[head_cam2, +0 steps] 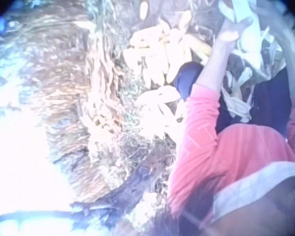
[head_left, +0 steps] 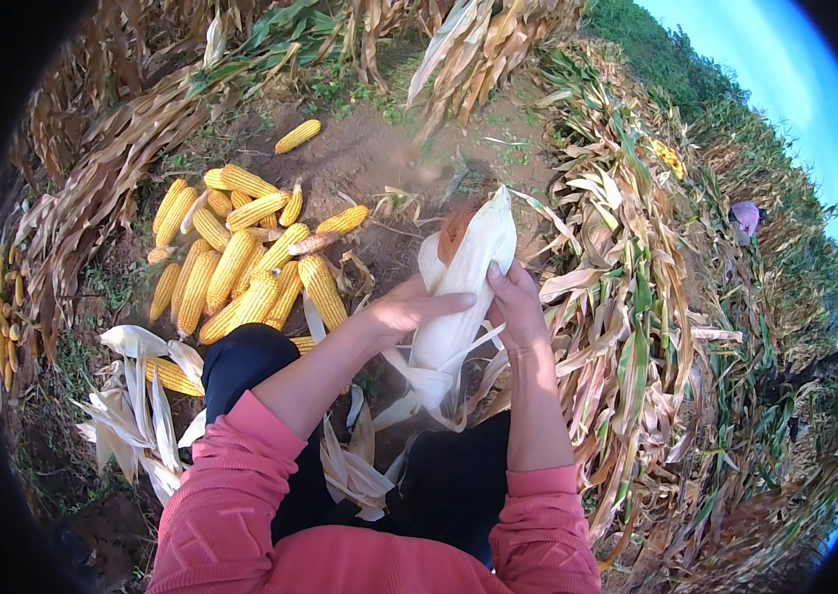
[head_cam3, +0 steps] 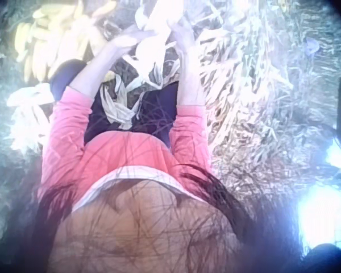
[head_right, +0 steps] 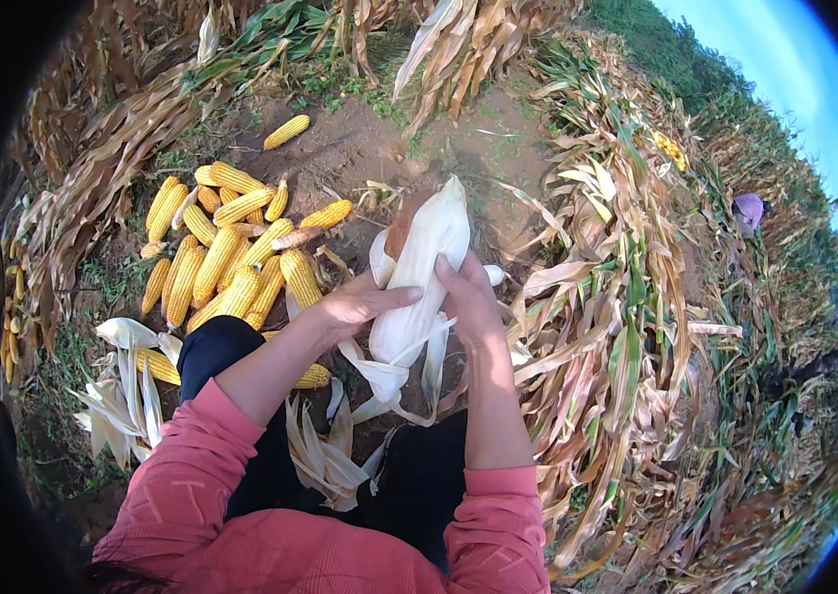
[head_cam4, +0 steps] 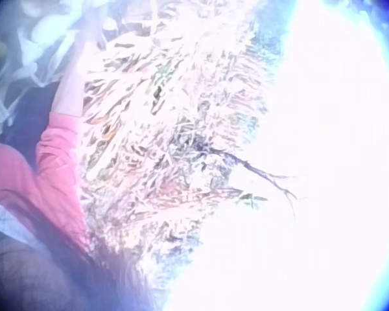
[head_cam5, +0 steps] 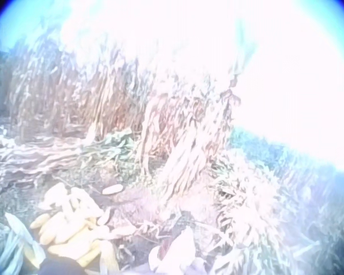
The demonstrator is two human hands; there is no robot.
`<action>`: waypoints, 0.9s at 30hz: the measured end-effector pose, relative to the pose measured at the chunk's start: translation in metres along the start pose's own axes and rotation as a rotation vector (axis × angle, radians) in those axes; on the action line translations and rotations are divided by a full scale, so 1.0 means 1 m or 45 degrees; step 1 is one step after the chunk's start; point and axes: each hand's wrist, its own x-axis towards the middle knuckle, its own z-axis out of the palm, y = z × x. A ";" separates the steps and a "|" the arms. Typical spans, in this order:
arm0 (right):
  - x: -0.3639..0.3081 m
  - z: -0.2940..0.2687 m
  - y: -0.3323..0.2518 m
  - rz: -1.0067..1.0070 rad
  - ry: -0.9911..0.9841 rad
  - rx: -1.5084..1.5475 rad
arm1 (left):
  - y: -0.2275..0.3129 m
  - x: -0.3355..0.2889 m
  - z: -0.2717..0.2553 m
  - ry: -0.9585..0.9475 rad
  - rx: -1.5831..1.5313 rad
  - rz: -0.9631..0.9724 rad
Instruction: The person sits on the ground in a cornfield and shucks corn cobs by hand, peeling back the husks and silk to reveal the kernels. The shucked cobs are placed in a growing pile on the ground.
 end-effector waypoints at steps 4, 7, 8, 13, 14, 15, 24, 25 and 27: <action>0.003 0.004 0.012 -0.085 0.375 0.034 | -0.004 0.005 0.004 0.087 0.202 0.221; 0.009 -0.003 0.022 -0.156 0.487 0.088 | -0.012 0.011 -0.002 0.153 0.259 0.293; 0.011 -0.006 0.026 -0.181 0.502 0.119 | -0.015 0.012 -0.002 0.166 0.234 0.294; 0.010 0.007 0.029 -0.266 0.614 0.148 | -0.018 0.016 -0.015 0.216 -0.040 0.081; 0.009 0.007 0.029 -0.271 0.634 0.134 | -0.017 0.015 -0.016 0.225 -0.101 0.010; 0.006 0.012 0.026 -0.293 0.641 0.142 | -0.016 0.015 -0.017 0.232 -0.162 -0.063; 0.002 0.014 0.033 -0.481 0.606 0.166 | -0.017 0.019 -0.013 0.186 -0.542 0.071; 0.001 0.017 0.033 -0.501 0.577 0.164 | -0.016 0.019 -0.015 0.188 -0.583 0.062; -0.001 0.020 0.036 -0.511 0.457 0.228 | -0.015 0.021 -0.016 0.213 -0.622 0.093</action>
